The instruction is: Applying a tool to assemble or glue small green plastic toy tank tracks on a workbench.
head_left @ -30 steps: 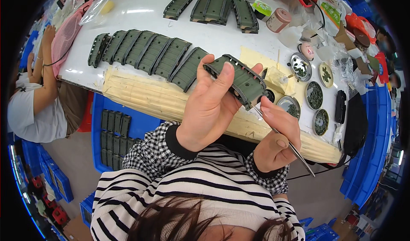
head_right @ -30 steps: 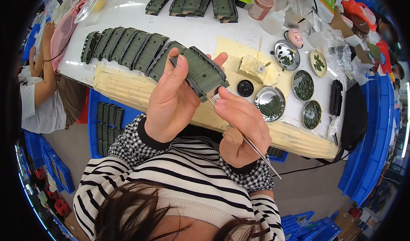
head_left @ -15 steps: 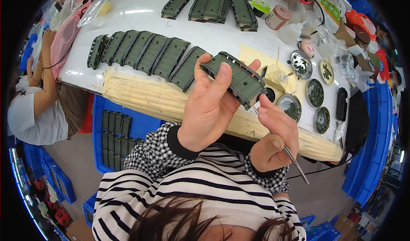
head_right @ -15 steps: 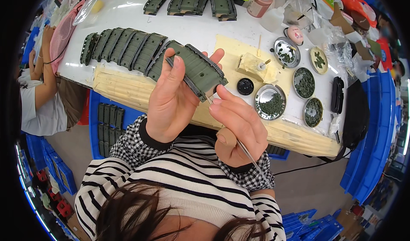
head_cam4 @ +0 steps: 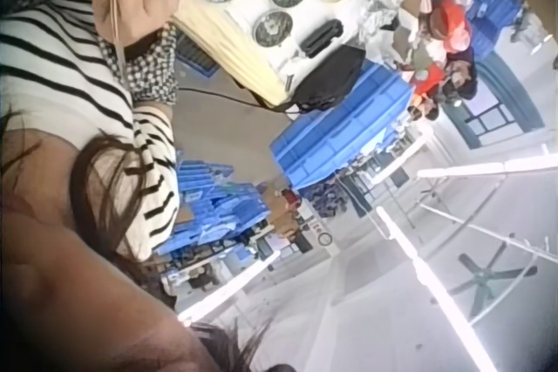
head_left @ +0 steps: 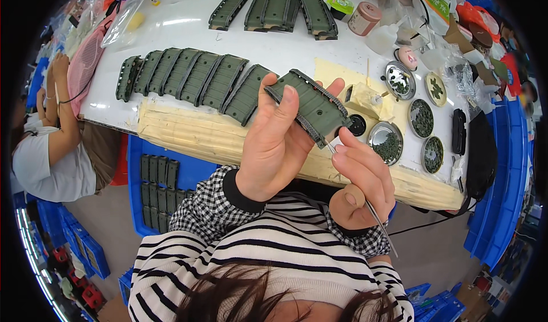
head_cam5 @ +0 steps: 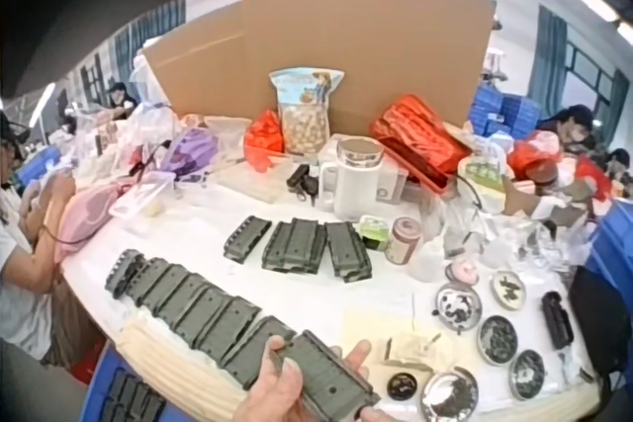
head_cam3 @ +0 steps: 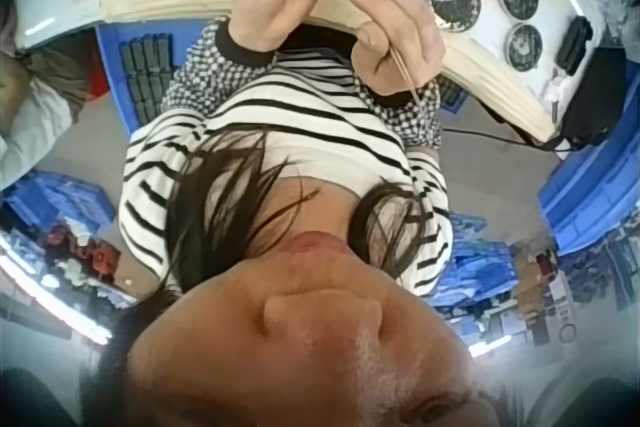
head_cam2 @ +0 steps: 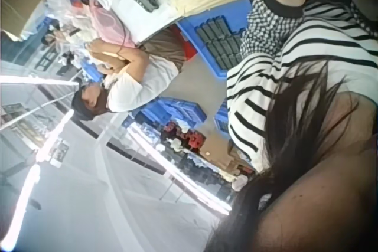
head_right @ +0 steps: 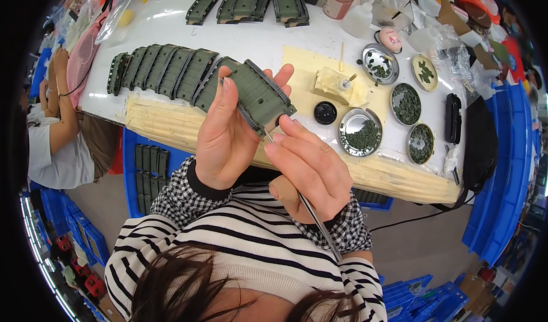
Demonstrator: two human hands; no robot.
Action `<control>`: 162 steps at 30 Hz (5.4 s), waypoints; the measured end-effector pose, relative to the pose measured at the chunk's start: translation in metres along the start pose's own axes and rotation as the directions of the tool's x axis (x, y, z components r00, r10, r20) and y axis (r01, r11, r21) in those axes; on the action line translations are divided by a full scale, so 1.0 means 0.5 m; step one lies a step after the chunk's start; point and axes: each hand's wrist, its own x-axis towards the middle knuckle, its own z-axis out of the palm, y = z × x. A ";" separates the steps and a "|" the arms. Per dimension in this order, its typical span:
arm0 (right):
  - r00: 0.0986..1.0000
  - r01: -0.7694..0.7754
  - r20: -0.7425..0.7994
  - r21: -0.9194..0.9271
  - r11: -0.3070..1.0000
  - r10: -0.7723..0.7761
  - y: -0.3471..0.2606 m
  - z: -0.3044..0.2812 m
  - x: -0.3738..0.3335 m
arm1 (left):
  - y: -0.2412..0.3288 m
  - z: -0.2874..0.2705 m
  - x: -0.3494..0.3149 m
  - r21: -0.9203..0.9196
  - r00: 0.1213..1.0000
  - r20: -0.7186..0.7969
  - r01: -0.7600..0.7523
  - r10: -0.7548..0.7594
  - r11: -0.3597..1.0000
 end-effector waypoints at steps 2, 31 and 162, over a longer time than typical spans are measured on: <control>1.000 -0.001 0.006 -0.004 1.000 0.001 0.000 -0.002 0.000 | 0.001 -0.002 0.001 -0.002 1.000 0.007 0.013 -0.013 1.000; 0.970 -0.113 -0.194 0.162 0.980 0.144 0.052 0.021 0.063 | 0.016 0.041 0.010 -0.019 0.921 -0.134 0.367 -0.366 0.930; 0.989 0.119 0.114 -0.190 0.974 -0.098 0.057 -0.015 0.041 | 0.044 -0.065 -0.012 0.831 0.931 0.195 0.010 -0.308 0.556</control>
